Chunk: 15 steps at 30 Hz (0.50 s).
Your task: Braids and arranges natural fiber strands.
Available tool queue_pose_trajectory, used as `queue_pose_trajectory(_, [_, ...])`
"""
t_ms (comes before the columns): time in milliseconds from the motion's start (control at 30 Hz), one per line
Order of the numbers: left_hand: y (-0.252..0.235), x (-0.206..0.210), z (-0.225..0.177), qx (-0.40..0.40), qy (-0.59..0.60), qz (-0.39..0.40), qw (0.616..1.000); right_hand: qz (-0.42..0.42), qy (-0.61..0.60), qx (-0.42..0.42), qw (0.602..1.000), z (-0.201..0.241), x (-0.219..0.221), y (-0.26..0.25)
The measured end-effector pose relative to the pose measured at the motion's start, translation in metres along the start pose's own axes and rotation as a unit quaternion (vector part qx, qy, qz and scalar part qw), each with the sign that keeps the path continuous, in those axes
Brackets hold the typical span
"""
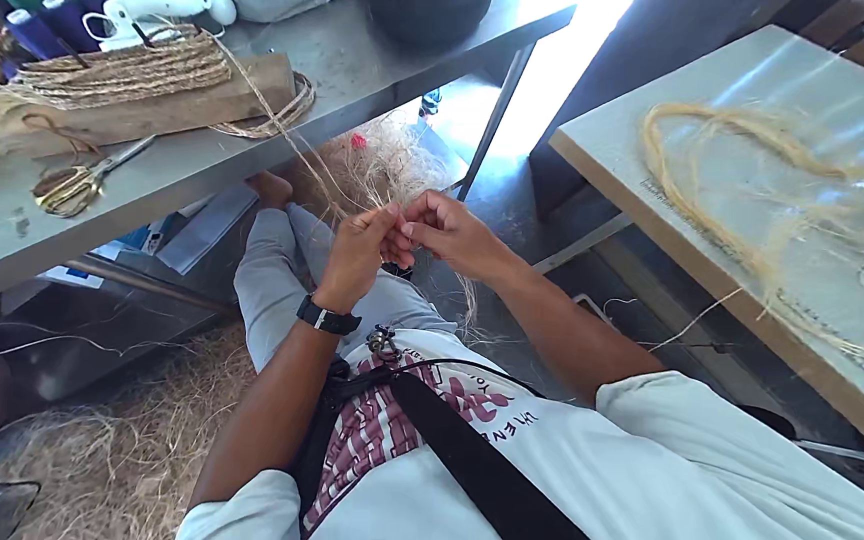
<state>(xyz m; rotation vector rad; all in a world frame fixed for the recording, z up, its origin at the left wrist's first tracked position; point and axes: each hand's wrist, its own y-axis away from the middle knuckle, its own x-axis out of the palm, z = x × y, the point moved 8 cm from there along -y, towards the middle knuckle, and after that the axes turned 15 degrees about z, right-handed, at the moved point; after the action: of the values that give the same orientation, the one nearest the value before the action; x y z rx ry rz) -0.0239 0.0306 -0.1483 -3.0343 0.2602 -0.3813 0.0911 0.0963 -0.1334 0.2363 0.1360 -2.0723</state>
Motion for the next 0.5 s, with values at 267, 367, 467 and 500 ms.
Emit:
queue_pose_trajectory(267, [0.006,0.001,-0.003,0.08,-0.116,-0.027,0.99,-0.077,0.066,-0.001,0.995,-0.003,-0.009,0.0])
queue_pose_trajectory(367, [0.01,0.002,-0.008,0.089,-0.174,-0.048,0.979,-0.093,0.059,0.0,0.994,-0.004,-0.007,0.001])
queue_pose_trajectory(467, [0.012,-0.004,-0.014,0.104,-0.208,-0.072,0.97,-0.097,0.025,0.007,0.995,-0.005,-0.004,0.004])
queue_pose_trajectory(500, [0.014,-0.008,-0.017,0.109,-0.211,-0.076,0.968,-0.095,0.006,0.005,0.995,-0.007,-0.004,0.004])
